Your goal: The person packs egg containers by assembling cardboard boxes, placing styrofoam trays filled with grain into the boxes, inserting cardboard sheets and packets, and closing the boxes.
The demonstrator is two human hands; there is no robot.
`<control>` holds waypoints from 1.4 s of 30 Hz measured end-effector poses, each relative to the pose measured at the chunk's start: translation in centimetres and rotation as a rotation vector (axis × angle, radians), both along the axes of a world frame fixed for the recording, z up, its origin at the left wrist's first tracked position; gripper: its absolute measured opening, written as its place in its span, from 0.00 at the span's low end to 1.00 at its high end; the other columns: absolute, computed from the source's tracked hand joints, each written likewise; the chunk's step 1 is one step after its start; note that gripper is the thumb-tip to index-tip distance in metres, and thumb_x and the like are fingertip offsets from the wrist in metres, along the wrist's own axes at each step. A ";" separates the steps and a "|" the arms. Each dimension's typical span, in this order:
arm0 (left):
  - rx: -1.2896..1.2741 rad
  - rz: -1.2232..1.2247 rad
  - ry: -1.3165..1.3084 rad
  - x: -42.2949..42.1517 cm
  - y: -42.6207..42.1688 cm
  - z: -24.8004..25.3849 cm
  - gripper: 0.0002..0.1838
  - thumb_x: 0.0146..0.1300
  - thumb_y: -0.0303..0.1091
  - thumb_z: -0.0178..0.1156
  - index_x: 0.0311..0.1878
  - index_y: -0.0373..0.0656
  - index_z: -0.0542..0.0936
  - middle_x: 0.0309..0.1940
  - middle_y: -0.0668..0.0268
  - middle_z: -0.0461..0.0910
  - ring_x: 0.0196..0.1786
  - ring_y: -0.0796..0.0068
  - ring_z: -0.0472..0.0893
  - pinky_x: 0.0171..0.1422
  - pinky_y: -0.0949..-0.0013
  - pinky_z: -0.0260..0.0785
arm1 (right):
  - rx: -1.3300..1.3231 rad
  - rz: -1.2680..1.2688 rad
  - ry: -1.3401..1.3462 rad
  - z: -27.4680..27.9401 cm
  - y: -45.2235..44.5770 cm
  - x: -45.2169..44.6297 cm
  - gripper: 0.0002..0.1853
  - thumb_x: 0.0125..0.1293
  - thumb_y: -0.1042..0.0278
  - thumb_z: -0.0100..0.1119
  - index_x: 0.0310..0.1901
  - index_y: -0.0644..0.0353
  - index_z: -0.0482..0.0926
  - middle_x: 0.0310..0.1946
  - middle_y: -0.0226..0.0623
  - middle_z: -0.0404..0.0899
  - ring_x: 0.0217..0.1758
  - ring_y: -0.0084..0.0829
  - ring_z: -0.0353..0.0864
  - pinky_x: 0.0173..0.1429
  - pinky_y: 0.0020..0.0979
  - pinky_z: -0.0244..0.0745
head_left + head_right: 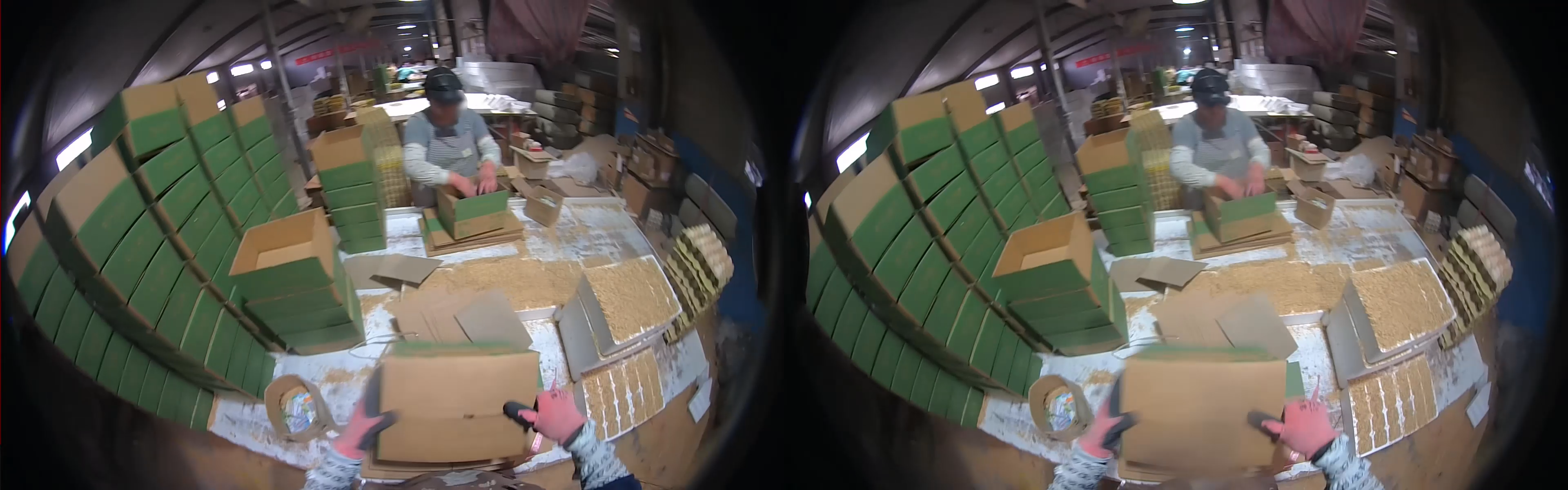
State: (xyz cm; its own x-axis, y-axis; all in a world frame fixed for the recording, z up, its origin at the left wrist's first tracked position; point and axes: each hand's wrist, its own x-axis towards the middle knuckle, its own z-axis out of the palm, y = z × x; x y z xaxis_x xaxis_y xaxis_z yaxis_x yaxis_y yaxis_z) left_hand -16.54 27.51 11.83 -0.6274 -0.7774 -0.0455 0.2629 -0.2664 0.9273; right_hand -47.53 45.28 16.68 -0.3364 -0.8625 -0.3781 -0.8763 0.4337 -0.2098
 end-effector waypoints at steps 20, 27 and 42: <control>-0.179 0.302 -0.604 -2.0 -3.9 -2.3 0.19 0.61 0.35 0.58 0.51 0.33 0.74 0.38 0.66 0.78 0.35 0.81 0.74 0.35 0.75 0.69 | -1.184 -1.209 -1.034 -15.9 8.8 -27.5 0.32 0.61 0.51 0.54 0.65 0.55 0.61 0.68 0.39 0.56 0.69 0.40 0.56 0.53 0.58 0.67; -0.185 0.075 -0.388 -2.3 -4.4 -1.6 0.16 0.62 0.33 0.56 0.49 0.33 0.76 0.35 0.69 0.79 0.36 0.85 0.74 0.39 0.77 0.68 | -1.064 -1.330 -0.878 -9.2 7.6 -22.5 0.29 0.57 0.55 0.61 0.59 0.57 0.67 0.58 0.39 0.67 0.54 0.40 0.73 0.45 0.46 0.75; -0.682 0.137 -0.609 -5.0 -4.4 0.8 0.16 0.61 0.39 0.54 0.43 0.34 0.75 0.37 0.49 0.79 0.41 0.46 0.76 0.43 0.59 0.68 | -0.952 0.165 -0.179 1.0 3.4 -2.2 0.34 0.42 0.73 0.73 0.52 0.61 0.66 0.50 0.47 0.75 0.56 0.40 0.74 0.59 0.35 0.68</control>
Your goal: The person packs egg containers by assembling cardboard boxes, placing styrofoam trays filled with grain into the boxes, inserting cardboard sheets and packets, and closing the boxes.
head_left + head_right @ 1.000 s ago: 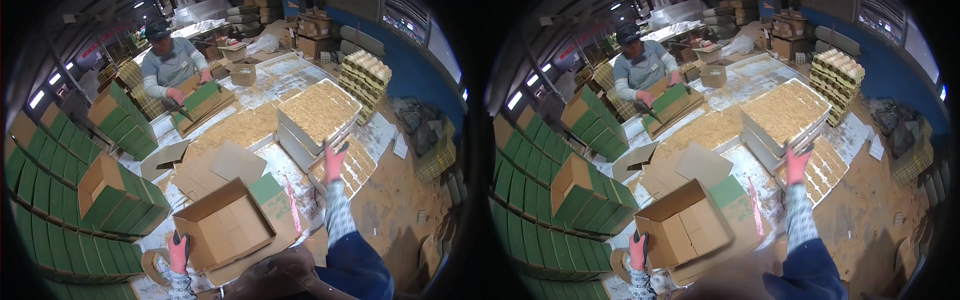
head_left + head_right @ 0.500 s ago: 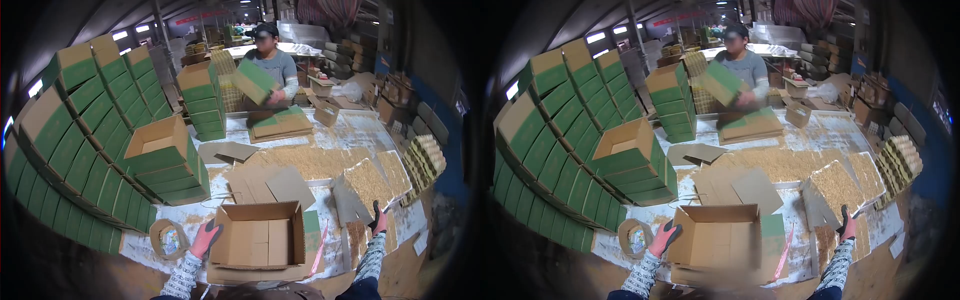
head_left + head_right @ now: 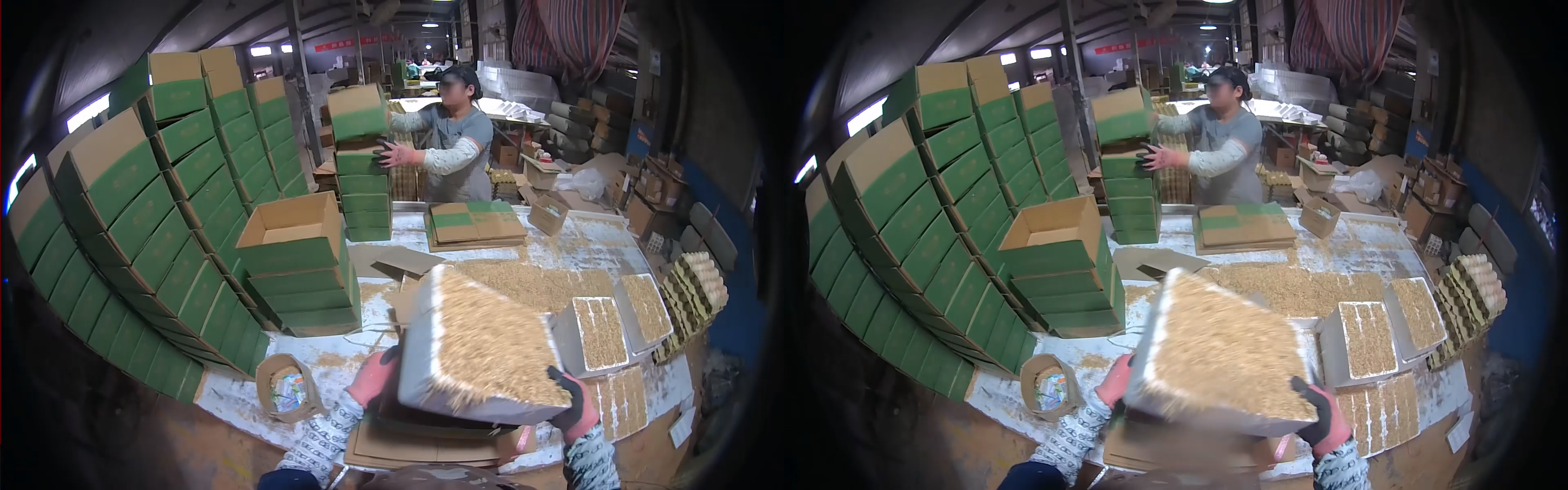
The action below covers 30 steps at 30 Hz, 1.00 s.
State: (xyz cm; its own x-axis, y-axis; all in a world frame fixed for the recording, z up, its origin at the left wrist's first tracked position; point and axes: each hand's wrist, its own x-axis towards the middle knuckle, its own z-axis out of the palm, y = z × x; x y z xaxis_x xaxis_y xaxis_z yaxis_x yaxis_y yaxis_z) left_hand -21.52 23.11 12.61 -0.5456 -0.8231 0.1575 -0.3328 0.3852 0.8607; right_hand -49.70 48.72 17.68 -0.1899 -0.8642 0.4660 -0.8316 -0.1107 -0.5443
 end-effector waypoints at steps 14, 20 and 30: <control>-0.269 -0.033 -0.391 1.9 2.8 -1.0 0.40 0.57 0.56 0.56 0.65 0.36 0.60 0.41 0.45 0.78 0.41 0.49 0.79 0.49 0.62 0.70 | 0.876 -0.199 -0.040 -0.4 -8.0 2.7 0.34 0.54 0.59 0.63 0.57 0.69 0.60 0.37 0.52 0.80 0.42 0.45 0.80 0.50 0.37 0.73; 0.324 -0.191 -0.135 5.2 0.7 0.5 0.39 0.50 0.35 0.61 0.66 0.37 0.58 0.51 0.49 0.75 0.55 0.57 0.75 0.59 0.63 0.66 | 1.100 0.088 0.576 -0.2 -11.7 3.1 0.30 0.52 0.48 0.64 0.44 0.70 0.73 0.33 0.50 0.80 0.39 0.42 0.82 0.44 0.34 0.75; 0.147 0.651 -0.220 19.0 -4.0 -9.9 0.20 0.60 0.40 0.59 0.50 0.34 0.74 0.46 0.48 0.76 0.48 0.56 0.77 0.53 0.65 0.68 | 0.911 -0.415 0.031 -31.4 -27.1 -25.6 0.60 0.40 0.52 0.73 0.67 0.72 0.43 0.66 0.56 0.54 0.68 0.44 0.58 0.69 0.35 0.56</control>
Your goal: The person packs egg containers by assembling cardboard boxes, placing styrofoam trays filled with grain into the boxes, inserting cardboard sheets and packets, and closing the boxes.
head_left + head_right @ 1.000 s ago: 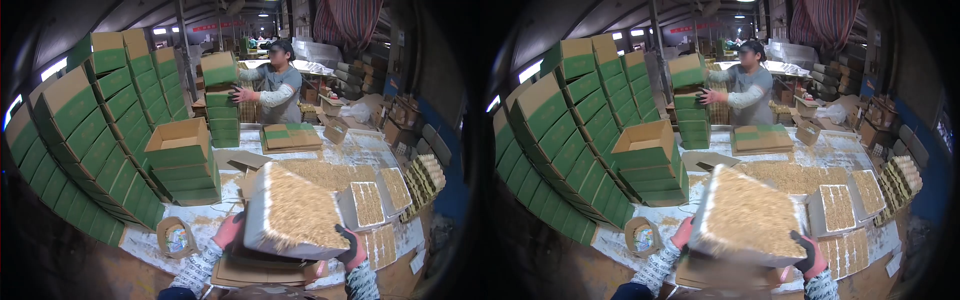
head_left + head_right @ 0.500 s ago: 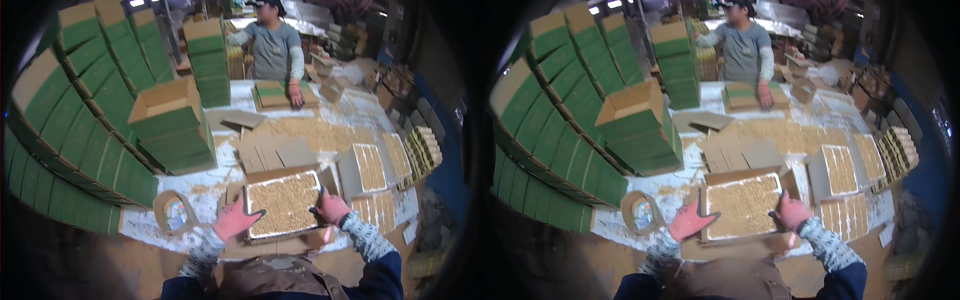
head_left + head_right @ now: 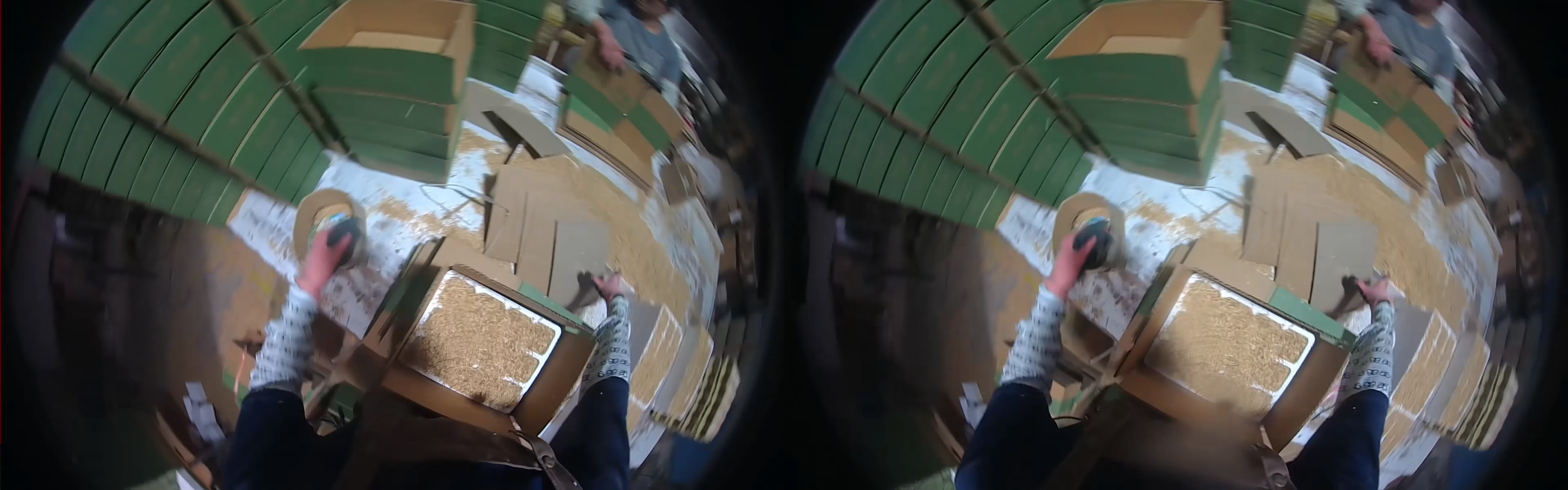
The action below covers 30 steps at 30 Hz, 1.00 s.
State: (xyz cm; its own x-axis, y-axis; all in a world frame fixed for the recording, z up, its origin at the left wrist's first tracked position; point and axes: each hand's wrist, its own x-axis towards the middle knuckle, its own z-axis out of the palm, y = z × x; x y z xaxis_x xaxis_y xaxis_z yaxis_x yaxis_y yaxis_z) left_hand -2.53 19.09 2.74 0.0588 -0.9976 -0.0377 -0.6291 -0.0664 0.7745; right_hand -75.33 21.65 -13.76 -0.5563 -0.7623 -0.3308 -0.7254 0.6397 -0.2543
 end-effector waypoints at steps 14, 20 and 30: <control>0.053 0.056 -0.771 5.5 -4.0 -5.1 0.17 0.52 0.45 0.61 0.43 0.48 0.78 0.40 0.61 0.80 0.46 0.61 0.78 0.49 0.59 0.68 | -0.627 0.308 0.316 27.6 10.7 9.8 0.25 0.60 0.73 0.57 0.60 0.60 0.66 0.48 0.50 0.76 0.53 0.42 0.77 0.55 0.36 0.71; -0.760 -0.294 -0.407 -5.6 1.5 10.8 0.14 0.49 0.30 0.61 0.42 0.43 0.80 0.48 0.58 0.78 0.49 0.55 0.76 0.56 0.58 0.67 | -0.907 0.451 0.365 36.5 17.5 20.4 0.30 0.46 0.82 0.64 0.55 0.66 0.70 0.53 0.52 0.72 0.54 0.46 0.74 0.58 0.35 0.68; -0.586 -0.625 -0.544 -12.7 8.3 13.8 0.26 0.54 0.34 0.62 0.55 0.34 0.69 0.48 0.51 0.73 0.53 0.57 0.73 0.56 0.63 0.66 | -0.312 1.258 0.213 31.7 19.3 33.8 0.16 0.57 0.68 0.50 0.49 0.48 0.74 0.35 0.34 0.72 0.32 0.29 0.75 0.34 0.30 0.72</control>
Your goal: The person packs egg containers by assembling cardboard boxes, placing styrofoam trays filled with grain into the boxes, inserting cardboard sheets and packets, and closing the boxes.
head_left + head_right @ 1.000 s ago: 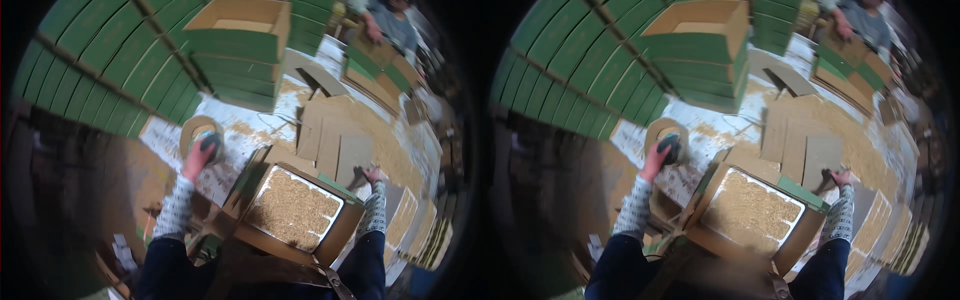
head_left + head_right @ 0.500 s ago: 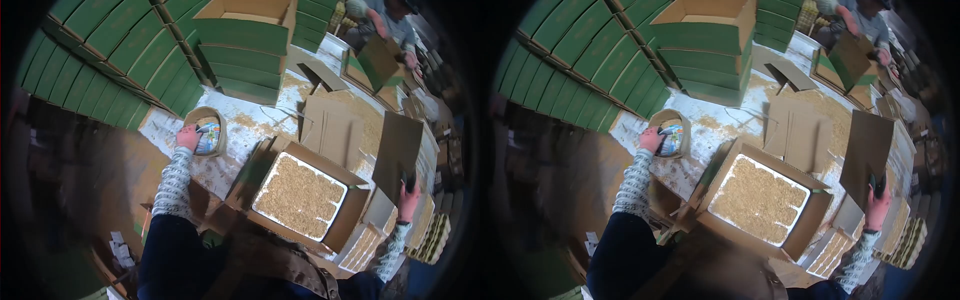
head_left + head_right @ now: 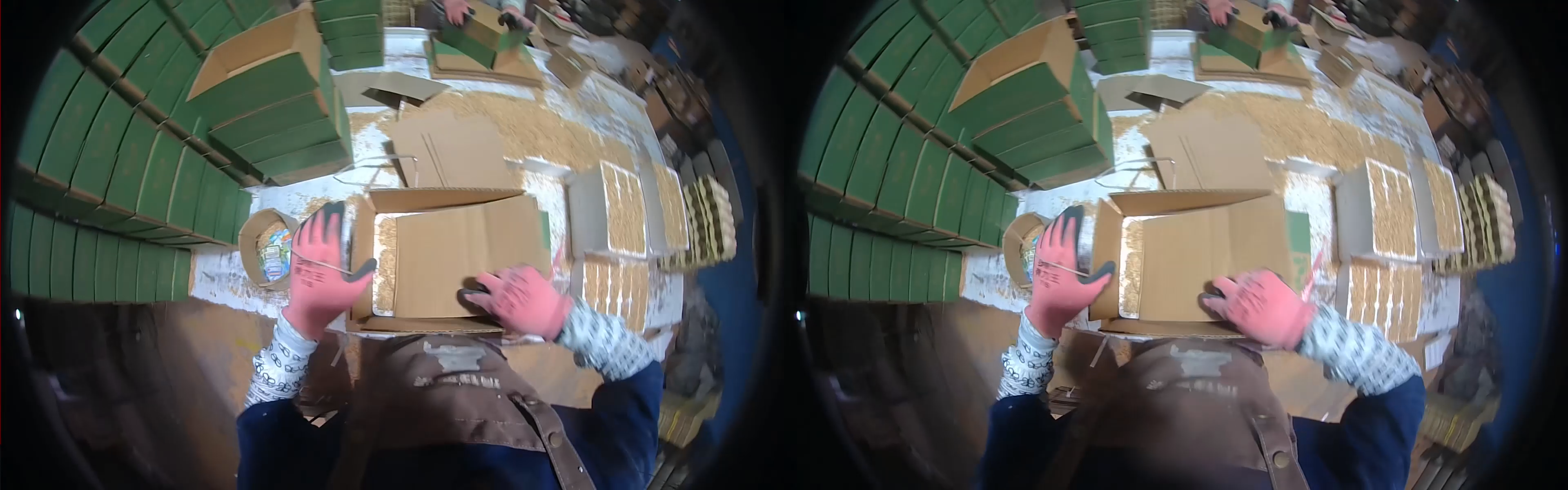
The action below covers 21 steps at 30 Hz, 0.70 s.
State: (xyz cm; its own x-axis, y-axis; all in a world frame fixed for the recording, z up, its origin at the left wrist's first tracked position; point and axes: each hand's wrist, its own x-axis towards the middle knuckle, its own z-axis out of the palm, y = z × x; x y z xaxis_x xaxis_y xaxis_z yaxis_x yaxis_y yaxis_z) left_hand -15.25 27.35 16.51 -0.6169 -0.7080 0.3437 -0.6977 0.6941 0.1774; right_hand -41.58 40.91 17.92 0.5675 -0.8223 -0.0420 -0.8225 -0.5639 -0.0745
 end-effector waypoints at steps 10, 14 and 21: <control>0.312 -0.194 0.348 2.6 0.7 -5.6 0.25 0.51 0.29 0.61 0.53 0.35 0.72 0.55 0.48 0.70 0.58 0.51 0.69 0.64 0.57 0.59 | 0.301 -0.872 -1.012 -0.2 -1.1 -10.9 0.35 0.52 0.78 0.63 0.63 0.62 0.61 0.49 0.46 0.75 0.47 0.35 0.79 0.52 0.29 0.76; 0.369 -0.349 -0.113 -0.7 0.5 -7.6 0.38 0.49 0.42 0.64 0.63 0.38 0.62 0.62 0.44 0.59 0.66 0.48 0.58 0.71 0.52 0.45 | 0.415 -0.916 -0.825 -11.2 -2.2 -6.3 0.45 0.48 0.50 0.69 0.62 0.68 0.60 0.57 0.52 0.67 0.55 0.42 0.72 0.59 0.37 0.67; 1.755 0.086 1.132 -1.8 1.8 -8.3 0.46 0.55 0.24 0.63 0.71 0.40 0.44 0.63 0.60 0.62 0.61 0.73 0.66 0.65 0.72 0.61 | 0.489 -0.944 -0.983 -12.4 -0.5 -7.5 0.24 0.61 0.59 0.57 0.55 0.67 0.71 0.48 0.46 0.76 0.53 0.34 0.74 0.58 0.33 0.67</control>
